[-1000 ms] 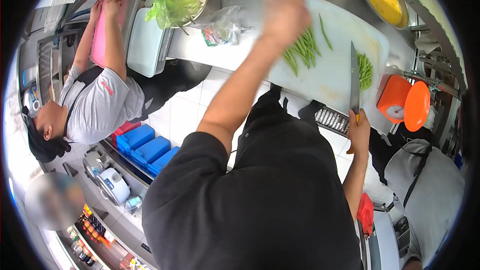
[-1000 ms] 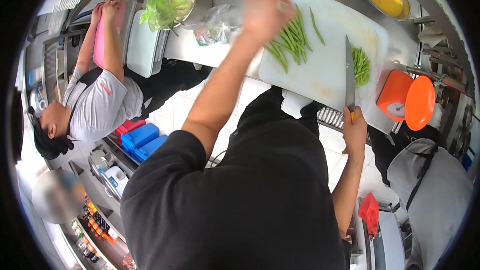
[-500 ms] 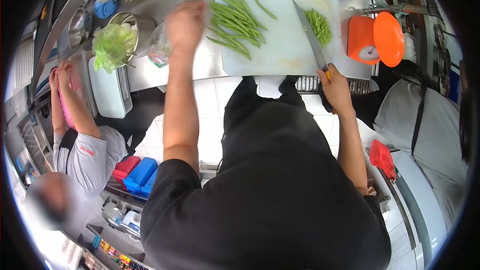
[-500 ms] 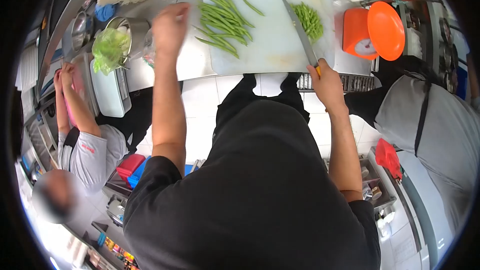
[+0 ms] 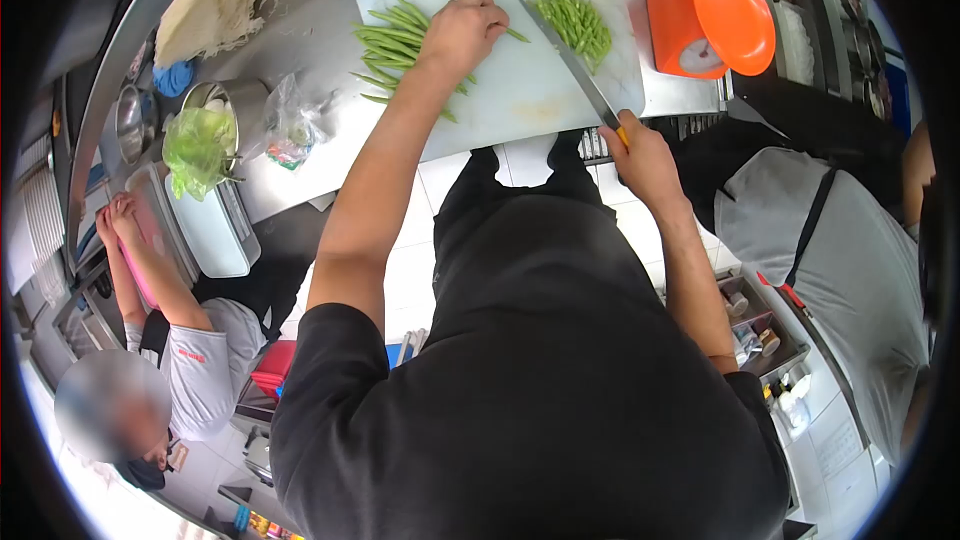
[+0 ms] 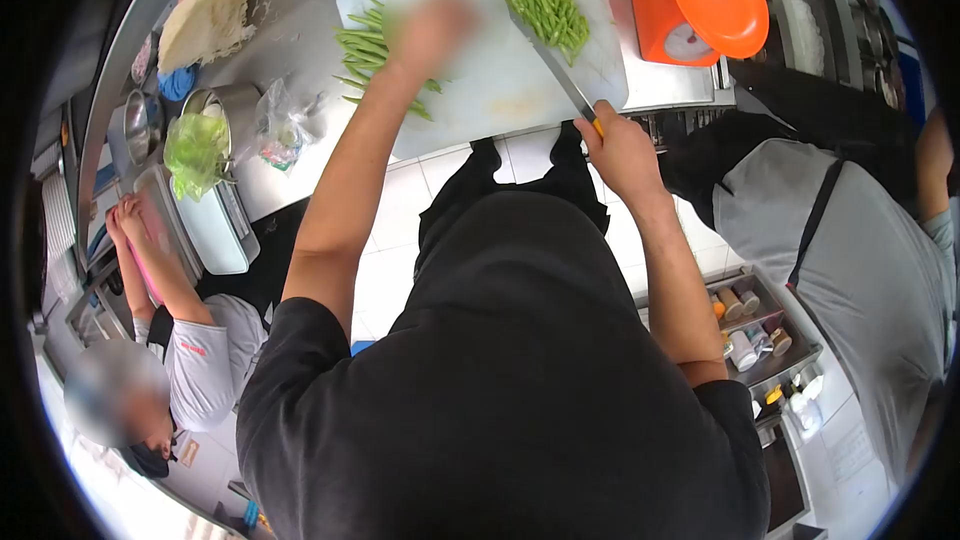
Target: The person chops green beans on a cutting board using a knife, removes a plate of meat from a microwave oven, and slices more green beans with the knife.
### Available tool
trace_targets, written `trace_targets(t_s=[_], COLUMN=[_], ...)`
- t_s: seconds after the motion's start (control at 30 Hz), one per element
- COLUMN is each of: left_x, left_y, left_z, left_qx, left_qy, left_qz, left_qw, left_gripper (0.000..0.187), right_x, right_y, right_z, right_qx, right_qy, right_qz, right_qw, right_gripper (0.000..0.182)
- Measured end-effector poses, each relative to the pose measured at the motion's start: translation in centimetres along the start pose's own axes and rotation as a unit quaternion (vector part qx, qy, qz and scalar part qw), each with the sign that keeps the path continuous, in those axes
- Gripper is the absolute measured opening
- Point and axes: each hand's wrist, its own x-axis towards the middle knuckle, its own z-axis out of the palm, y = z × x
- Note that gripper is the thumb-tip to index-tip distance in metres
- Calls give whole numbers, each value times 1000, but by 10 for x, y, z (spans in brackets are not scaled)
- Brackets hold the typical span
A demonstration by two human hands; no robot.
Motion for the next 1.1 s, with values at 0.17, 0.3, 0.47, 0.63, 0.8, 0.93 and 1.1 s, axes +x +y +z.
trace_targets(t_s=[0.17,0.3,0.47,0.63,0.8,0.93,1.1], left_x=[-2,2,2,1,2,3,1], left_y=[8,10,11,11,10,9,7], left_z=[7,2,1,2,0,2,2], left_qx=[-29,-25,-33,-32,-14,-12,-3], left_qy=[12,-6,4,9,-10,-13,-7], left_qz=[-1,-7,-7,-5,-20,-27,-17], left_qw=[1000,1000,999,999,1000,999,1000], left_gripper=[13,12,7,7,9,10,10], right_x=[-3,-10,-16,-1,4,-5,4], right_y=[0,-4,-5,2,-5,0,-7], right_z=[-1,-7,-11,12,5,3,8], right_qx=[-50,-76,-107,-94,-65,-67,-83], right_qy=[-4,-1,16,-5,2,2,-14], right_qz=[-22,-27,-47,-34,-47,-50,-30], right_qw=[998,997,993,995,997,996,996], right_gripper=[34,32,29,30,30,31,31])
